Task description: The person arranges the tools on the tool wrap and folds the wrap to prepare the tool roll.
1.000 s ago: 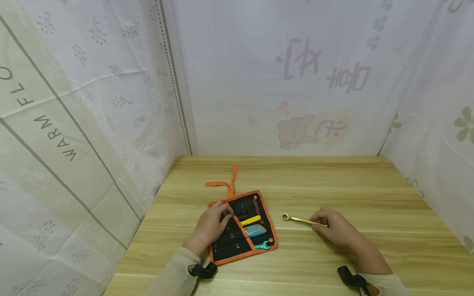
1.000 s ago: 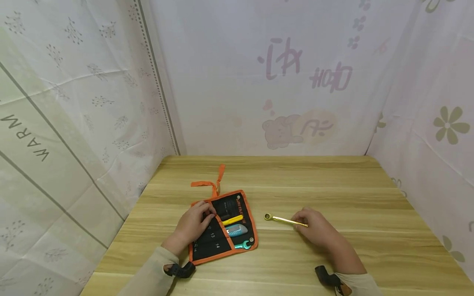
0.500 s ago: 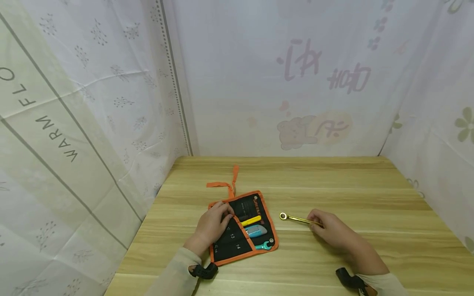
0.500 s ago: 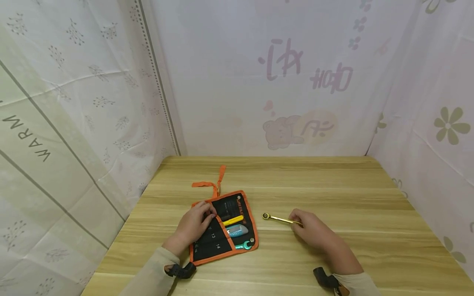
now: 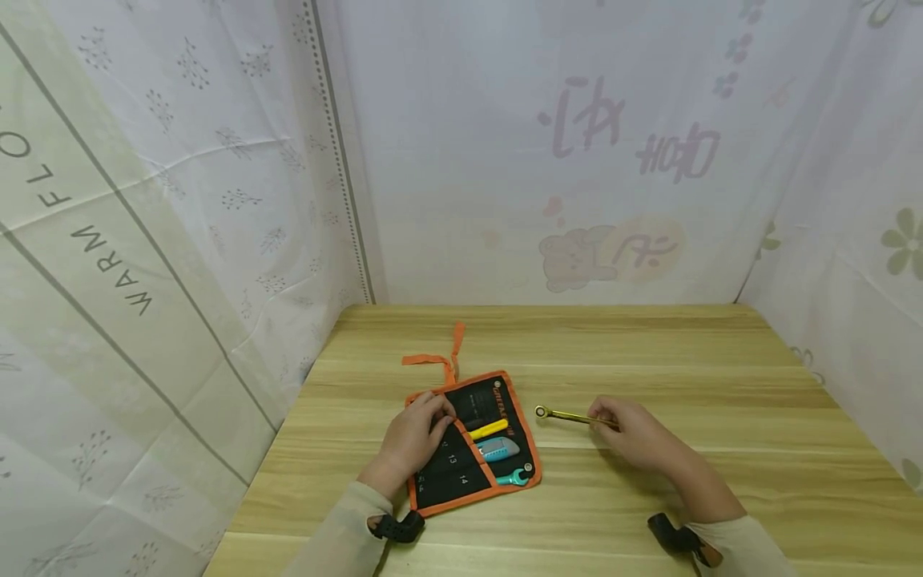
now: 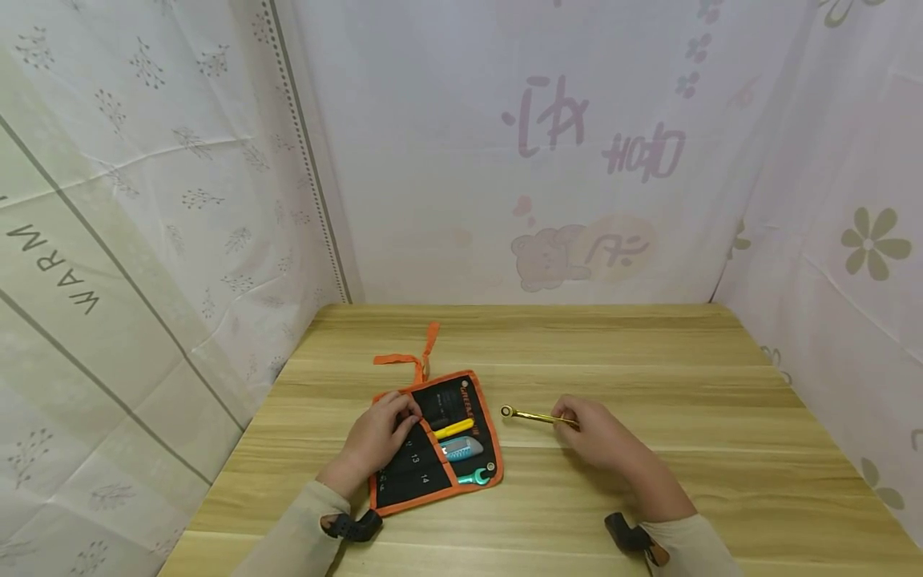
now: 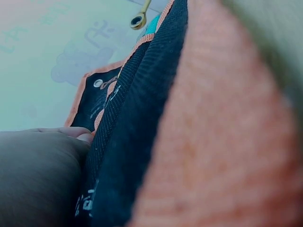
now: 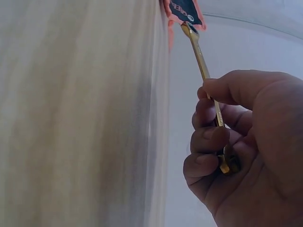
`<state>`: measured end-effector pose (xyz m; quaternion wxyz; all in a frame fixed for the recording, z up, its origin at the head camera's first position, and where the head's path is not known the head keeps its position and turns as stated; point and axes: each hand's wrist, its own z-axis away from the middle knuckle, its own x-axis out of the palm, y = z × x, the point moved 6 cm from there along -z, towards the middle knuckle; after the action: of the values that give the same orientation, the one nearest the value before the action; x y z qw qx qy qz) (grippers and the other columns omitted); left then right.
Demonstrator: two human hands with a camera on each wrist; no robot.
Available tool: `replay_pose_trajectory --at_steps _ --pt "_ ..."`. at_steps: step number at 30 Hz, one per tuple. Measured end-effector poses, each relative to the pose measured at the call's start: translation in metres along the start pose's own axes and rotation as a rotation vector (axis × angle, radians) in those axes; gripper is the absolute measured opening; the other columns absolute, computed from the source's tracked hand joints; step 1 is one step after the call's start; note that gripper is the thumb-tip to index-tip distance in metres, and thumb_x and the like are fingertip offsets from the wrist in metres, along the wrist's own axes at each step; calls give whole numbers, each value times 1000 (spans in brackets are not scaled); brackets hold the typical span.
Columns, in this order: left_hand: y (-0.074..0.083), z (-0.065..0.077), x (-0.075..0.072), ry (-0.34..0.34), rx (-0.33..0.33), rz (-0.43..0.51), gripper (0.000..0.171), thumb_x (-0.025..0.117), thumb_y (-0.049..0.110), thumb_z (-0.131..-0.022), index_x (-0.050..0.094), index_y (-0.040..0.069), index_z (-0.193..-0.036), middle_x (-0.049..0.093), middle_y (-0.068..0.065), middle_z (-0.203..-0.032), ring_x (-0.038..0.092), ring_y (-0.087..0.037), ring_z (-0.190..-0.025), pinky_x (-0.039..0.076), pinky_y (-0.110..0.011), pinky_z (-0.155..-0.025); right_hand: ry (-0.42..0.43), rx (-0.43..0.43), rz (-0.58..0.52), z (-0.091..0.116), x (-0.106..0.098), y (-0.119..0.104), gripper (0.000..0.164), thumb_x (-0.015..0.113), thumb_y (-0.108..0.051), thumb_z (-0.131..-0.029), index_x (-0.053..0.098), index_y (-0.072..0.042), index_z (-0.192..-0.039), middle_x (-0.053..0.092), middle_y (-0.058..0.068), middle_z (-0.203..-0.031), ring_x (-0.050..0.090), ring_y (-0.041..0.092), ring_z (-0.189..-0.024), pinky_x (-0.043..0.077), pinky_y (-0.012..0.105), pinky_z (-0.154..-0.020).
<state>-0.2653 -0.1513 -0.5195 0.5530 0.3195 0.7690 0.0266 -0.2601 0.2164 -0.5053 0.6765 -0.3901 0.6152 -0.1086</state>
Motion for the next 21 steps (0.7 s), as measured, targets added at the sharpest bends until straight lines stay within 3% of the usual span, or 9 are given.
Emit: replay_pose_trajectory --at_steps 5,12,21 --pt "0 0 -1 -1 -6 -4 13 77 21 -99 69 30 -102 52 14 -92 53 -4 -74 48 -26 -63 -18 18 29 -9 1 -3 6 67 -13 -104 67 -14 -110 65 -3 -90 55 14 -76 48 31 -67" --pt "1 0 -2 2 -12 -20 14 77 20 -99 72 30 -107 47 15 -87 44 -4 -65 41 -24 -56 -13 -61 59 -27 3 -16 5 70 -10 -102 68 -13 -106 62 -8 -86 56 12 -76 49 32 -68" --pt "0 0 -3 -10 -27 -18 14 77 20 -99 73 29 -108 44 14 -84 40 -6 -62 37 -25 -53 -53 -94 47 -44 10 -31 4 70 -12 -102 68 -13 -106 60 -6 -83 54 12 -72 48 31 -64"
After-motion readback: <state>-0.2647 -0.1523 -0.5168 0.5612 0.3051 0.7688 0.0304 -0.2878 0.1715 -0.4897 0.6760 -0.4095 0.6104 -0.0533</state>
